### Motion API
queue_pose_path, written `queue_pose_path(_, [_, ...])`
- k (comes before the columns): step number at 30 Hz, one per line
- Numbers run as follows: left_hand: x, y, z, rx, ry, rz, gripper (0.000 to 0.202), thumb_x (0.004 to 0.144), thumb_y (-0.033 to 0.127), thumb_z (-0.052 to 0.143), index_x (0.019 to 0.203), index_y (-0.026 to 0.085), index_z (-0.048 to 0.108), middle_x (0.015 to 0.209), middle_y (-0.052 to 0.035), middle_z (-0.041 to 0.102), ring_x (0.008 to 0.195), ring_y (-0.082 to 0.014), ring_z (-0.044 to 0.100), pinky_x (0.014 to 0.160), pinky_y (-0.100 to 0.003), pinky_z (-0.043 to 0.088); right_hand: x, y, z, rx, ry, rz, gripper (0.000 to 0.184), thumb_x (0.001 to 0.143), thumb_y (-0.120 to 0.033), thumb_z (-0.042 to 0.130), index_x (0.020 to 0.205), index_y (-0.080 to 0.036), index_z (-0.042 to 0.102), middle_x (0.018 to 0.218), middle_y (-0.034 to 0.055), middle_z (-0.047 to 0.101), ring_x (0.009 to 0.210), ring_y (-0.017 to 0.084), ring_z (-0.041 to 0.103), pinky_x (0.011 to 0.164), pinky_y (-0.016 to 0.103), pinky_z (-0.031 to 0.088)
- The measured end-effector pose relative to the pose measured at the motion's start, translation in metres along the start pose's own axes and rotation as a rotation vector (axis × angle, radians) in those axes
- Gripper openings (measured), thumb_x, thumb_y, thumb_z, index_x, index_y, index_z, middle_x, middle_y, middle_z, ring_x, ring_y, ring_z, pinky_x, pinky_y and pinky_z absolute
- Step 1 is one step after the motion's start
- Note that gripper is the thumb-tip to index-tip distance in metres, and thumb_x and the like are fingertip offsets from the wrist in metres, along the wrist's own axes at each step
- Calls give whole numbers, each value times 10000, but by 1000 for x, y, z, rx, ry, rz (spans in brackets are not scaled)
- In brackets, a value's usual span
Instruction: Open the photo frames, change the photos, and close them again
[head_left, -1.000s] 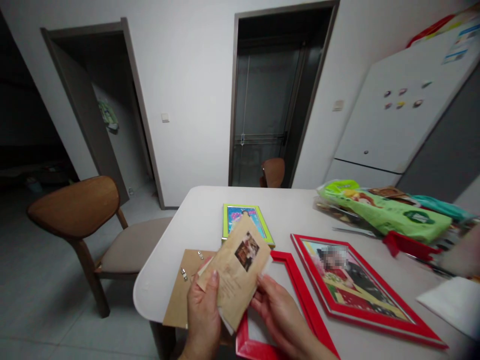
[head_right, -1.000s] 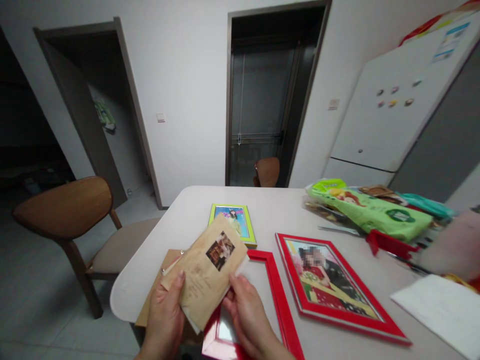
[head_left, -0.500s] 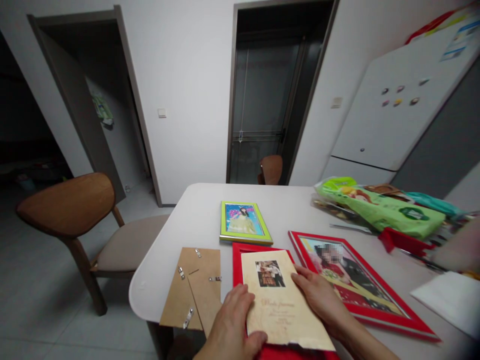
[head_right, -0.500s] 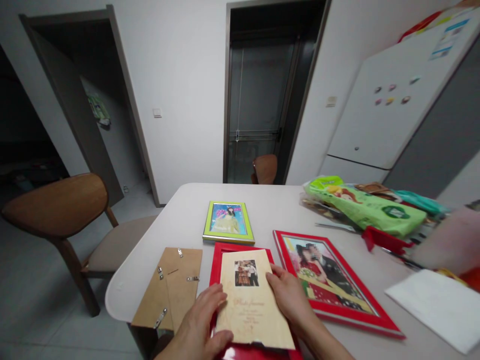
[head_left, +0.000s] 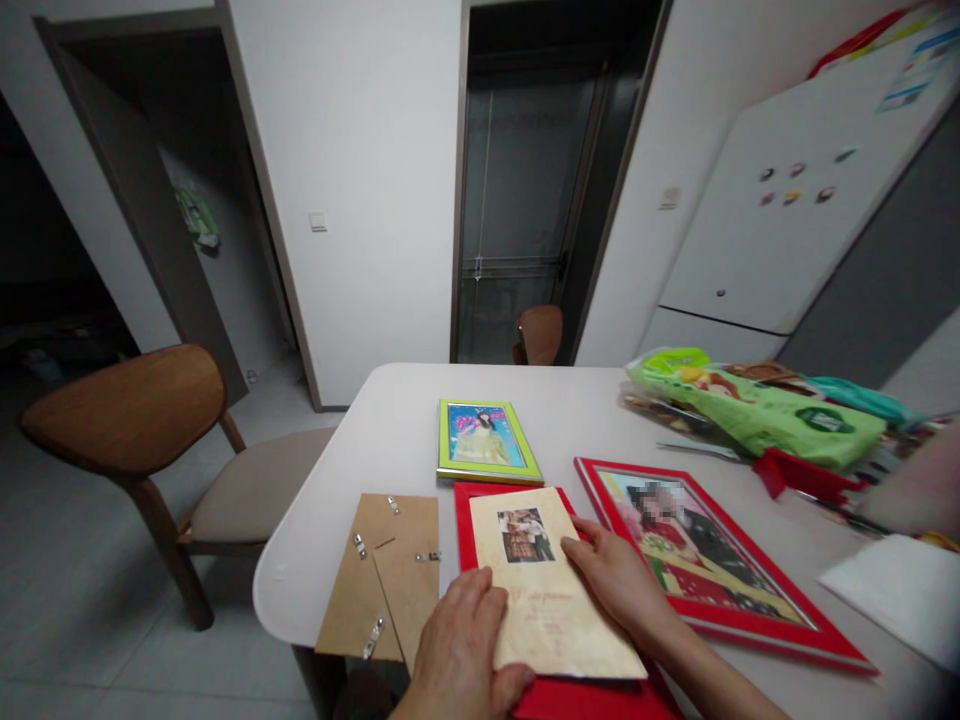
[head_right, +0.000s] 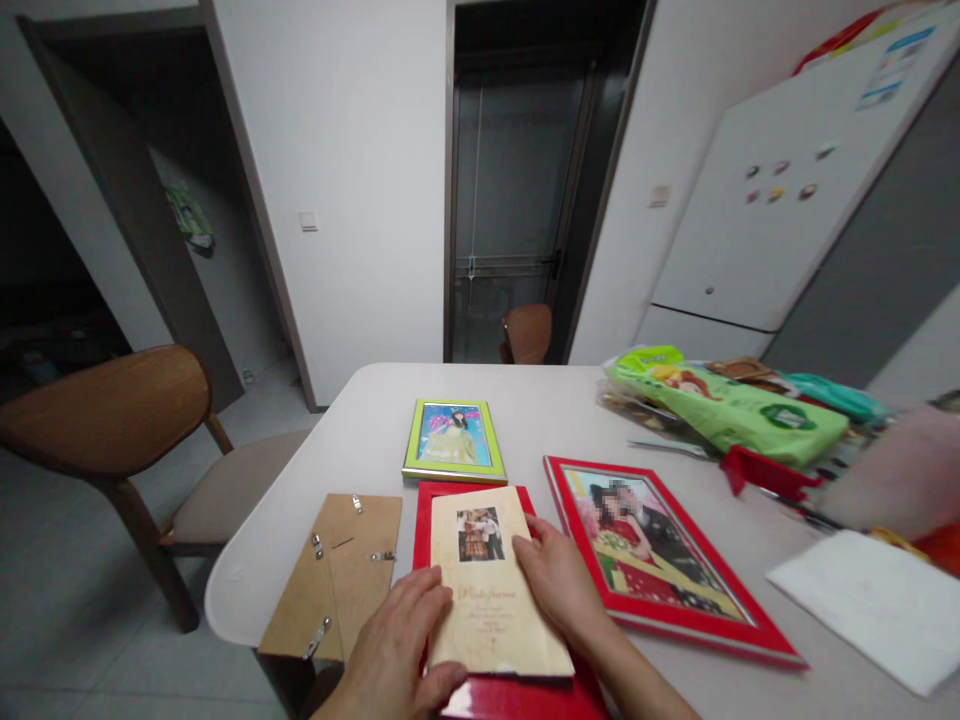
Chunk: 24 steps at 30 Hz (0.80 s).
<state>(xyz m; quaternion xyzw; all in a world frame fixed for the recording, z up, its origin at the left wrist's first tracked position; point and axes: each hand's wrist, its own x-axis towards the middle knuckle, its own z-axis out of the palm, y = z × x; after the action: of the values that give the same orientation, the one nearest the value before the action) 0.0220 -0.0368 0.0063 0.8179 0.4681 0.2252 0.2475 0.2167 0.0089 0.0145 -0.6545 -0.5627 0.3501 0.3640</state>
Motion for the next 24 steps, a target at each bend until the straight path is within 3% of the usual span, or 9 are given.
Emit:
queue_pose_path(3, [4,7,-3,56,-8,20,394,638,198,567,1030,164,537,1187,-108,477,1072,-278,409,896,-415,360,0,-1,1,-393,87,-157,317,750,-287,346,940,-149,559,843,94,631,775,207,580,674,290,412])
queue_pose_path(6, [8,14,-5,103,-19,37,249,658,174,537,902,173,590,1090,-84,543,1029,-269,424,855,-396,391,0,4,3,-751,173,-187,291,757,-313,360,873,-147,569,797,103,590,756,222,556,627,295,384])
queue_pose_path(8, [7,15,-8,112,-31,40,246,671,168,520,907,163,591,1073,-87,555,1033,-263,423,867,-389,383,0,9,3,-857,195,-198,275,753,-316,380,882,-156,562,800,96,566,761,222,544,600,285,373])
queue_pose_path(12, [-10,-5,-26,118,-113,40,497,668,224,547,1148,129,458,1254,-119,411,1155,-259,336,968,-402,276,-4,7,7,-808,202,-258,334,765,-327,382,1009,-151,527,858,102,554,806,216,524,651,291,376])
queue_pose_path(16, [-38,-45,-54,251,-74,-188,708,580,242,639,1224,133,365,1340,-140,243,1227,-282,203,995,-440,198,-27,-23,39,-545,-17,-426,358,770,-317,393,1059,-150,524,1011,116,538,929,207,472,800,303,338])
queue_pose_path(19, [-51,-68,-64,348,-33,-301,723,548,150,641,1219,131,371,1329,-151,257,1217,-266,236,989,-407,230,-47,-49,79,-510,-155,-501,359,720,-363,470,1038,-210,538,988,83,550,929,229,448,815,352,311])
queue_pose_path(22, [-56,-83,-65,392,16,-266,624,588,101,601,1184,148,423,1295,-144,331,1192,-247,295,973,-387,275,-57,-61,113,-550,-183,-530,492,594,-420,590,1038,-221,521,980,87,535,927,269,422,820,423,284])
queue_pose_path(24, [-56,-89,-62,395,57,-214,557,606,146,623,1142,157,473,1255,-155,392,1155,-263,356,940,-403,325,-57,-63,123,-520,-202,-515,520,568,-354,612,1060,-225,500,991,84,513,916,258,421,807,410,306])
